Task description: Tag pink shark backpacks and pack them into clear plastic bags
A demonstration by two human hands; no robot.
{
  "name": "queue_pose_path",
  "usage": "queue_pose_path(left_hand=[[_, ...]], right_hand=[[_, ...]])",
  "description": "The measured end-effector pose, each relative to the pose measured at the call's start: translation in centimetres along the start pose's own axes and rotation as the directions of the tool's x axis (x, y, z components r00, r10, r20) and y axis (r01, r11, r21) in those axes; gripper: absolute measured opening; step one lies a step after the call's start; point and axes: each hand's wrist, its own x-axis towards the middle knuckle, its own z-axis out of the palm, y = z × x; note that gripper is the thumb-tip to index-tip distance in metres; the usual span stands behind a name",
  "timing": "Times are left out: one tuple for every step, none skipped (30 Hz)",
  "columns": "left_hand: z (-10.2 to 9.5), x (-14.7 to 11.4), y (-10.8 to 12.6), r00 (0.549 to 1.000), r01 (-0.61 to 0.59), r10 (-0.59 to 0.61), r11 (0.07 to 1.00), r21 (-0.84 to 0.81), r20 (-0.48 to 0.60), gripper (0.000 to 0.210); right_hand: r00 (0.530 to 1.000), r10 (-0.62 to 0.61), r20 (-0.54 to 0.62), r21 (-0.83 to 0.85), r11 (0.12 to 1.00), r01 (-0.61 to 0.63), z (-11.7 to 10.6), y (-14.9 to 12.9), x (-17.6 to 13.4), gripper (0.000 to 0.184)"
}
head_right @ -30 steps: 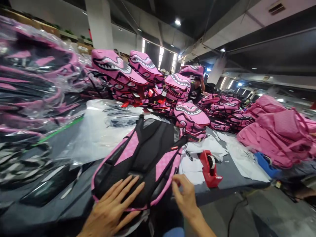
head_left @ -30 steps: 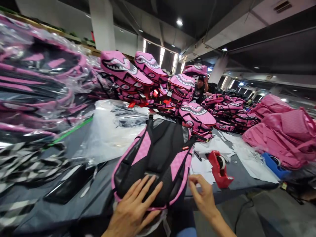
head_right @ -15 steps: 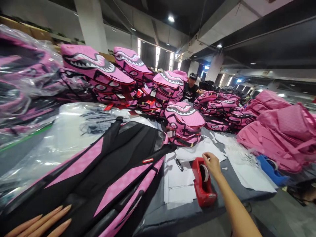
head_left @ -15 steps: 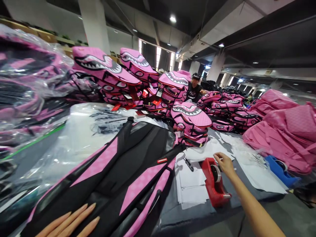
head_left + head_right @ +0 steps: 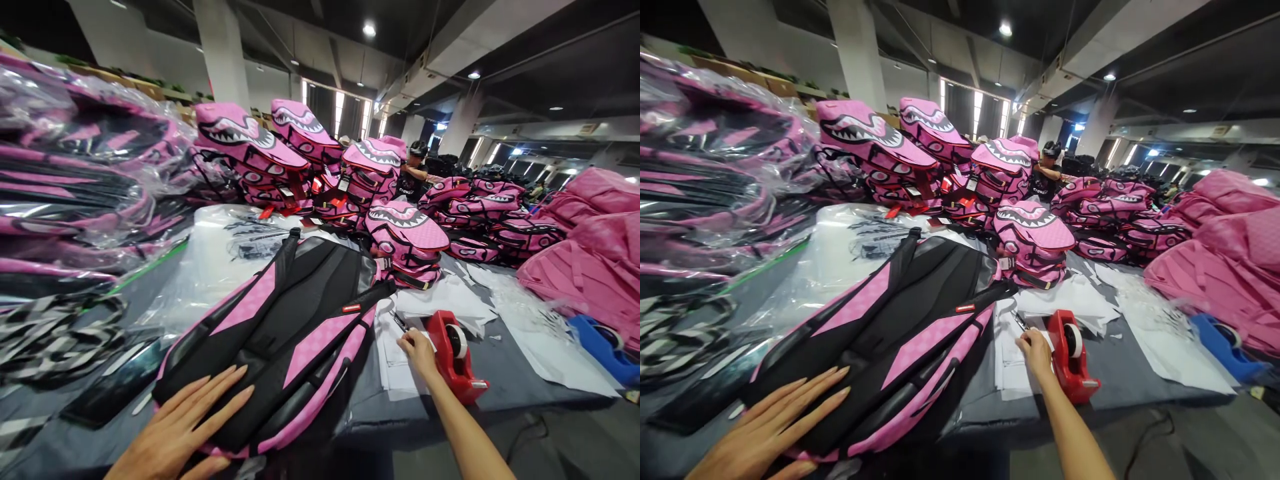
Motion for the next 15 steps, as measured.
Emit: queue_pose_path(left_hand=[[-0.5, 0.3, 0.2, 1.000, 0.006, -0.006, 1.000, 0.003, 0.007, 0.057], [-1.0, 0.6, 0.4, 1.000, 0.009, -0.009, 1.000, 0.000, 0.017, 0.058], [-1.5, 0.9, 0.8, 1.000, 0.018, -0.018, 1.000, -0.007, 0.022, 0.059], [-1.9, 1.3, 1.3, 0.999, 0.037, -0.037, 0.999, -0.016, 0.021, 0.061], [-2.2, 1.7, 2.0, 0.998, 0.058, -0.058, 0.998, -0.031, 0.007, 0.062], [-2.3, 2.1, 3.0, 0.997, 0.071, -0.073, 0.996, -0.052, -0.023, 0.062], [-2.0, 2.7, 4.3, 0.995, 0.064, -0.070, 0.995, -0.077, -0.066, 0.063], [-1.4, 3.3, 5.9, 0.992, 0.031, -0.044, 0.993, -0.112, -0.115, 0.065], [-0.5, 4.0, 7.7, 0.986, -0.045, 0.019, 0.988, -0.151, -0.166, 0.067], [0.7, 4.8, 9.8, 0.974, -0.141, 0.098, 0.969, -0.204, -0.205, 0.068], [2.0, 5.5, 11.9, 0.965, -0.203, 0.145, 0.940, -0.272, -0.220, 0.071], [3.4, 6.2, 14.0, 0.981, -0.168, 0.119, 0.918, -0.359, -0.155, 0.078], [4.7, 6.8, 16.0, 0.996, -0.077, 0.046, 0.881, -0.467, -0.077, 0.086], [5.9, 7.2, 17.7, 0.998, 0.047, -0.019, 0.818, -0.574, 0.055, 0.091], [6.8, 7.4, 19.1, 0.978, 0.189, -0.071, 0.710, -0.678, 0.198, 0.090]], right_hand=[[1.000, -0.017, -0.012, -0.001, 1.000, 0.017, -0.3, -0.1, 0.1, 0.019], [0.999, -0.041, -0.021, -0.003, 0.999, 0.041, -0.8, -0.4, 0.3, 0.020], [0.997, -0.070, -0.031, -0.004, 0.998, 0.070, -1.3, -0.8, 0.5, 0.021], [0.994, -0.102, -0.040, -0.005, 0.995, 0.102, -2.0, -1.3, 0.6, 0.021], [0.990, -0.136, -0.042, -0.006, 0.991, 0.136, -2.8, -1.9, 0.5, 0.021], [0.985, -0.166, -0.037, -0.007, 0.986, 0.166, -3.7, -2.7, 0.2, 0.021], [0.981, -0.191, -0.027, -0.010, 0.982, 0.191, -4.6, -3.7, -0.4, 0.020], [0.978, -0.209, -0.001, -0.012, 0.978, 0.209, -5.5, -4.9, -1.3, 0.019], [0.973, -0.224, 0.049, -0.003, 0.974, 0.225, -6.4, -6.2, -2.5, 0.018], [0.962, -0.238, 0.133, 0.019, 0.971, 0.238, -7.2, -7.7, -3.9, 0.018], [0.937, -0.248, 0.245, 0.054, 0.969, 0.242, -7.9, -9.3, -5.5, 0.017], [0.893, -0.251, 0.374, 0.094, 0.968, 0.232, -8.6, -10.8, -7.0, 0.017], [0.830, -0.252, 0.497, 0.135, 0.968, 0.212, -9.1, -12.1, -8.6, 0.016], [0.770, -0.246, 0.589, 0.167, 0.969, 0.182, -9.6, -13.0, -10.0, 0.016], [0.732, -0.235, 0.639, 0.186, 0.971, 0.149, -10.0, -13.4, -11.1, 0.017]])
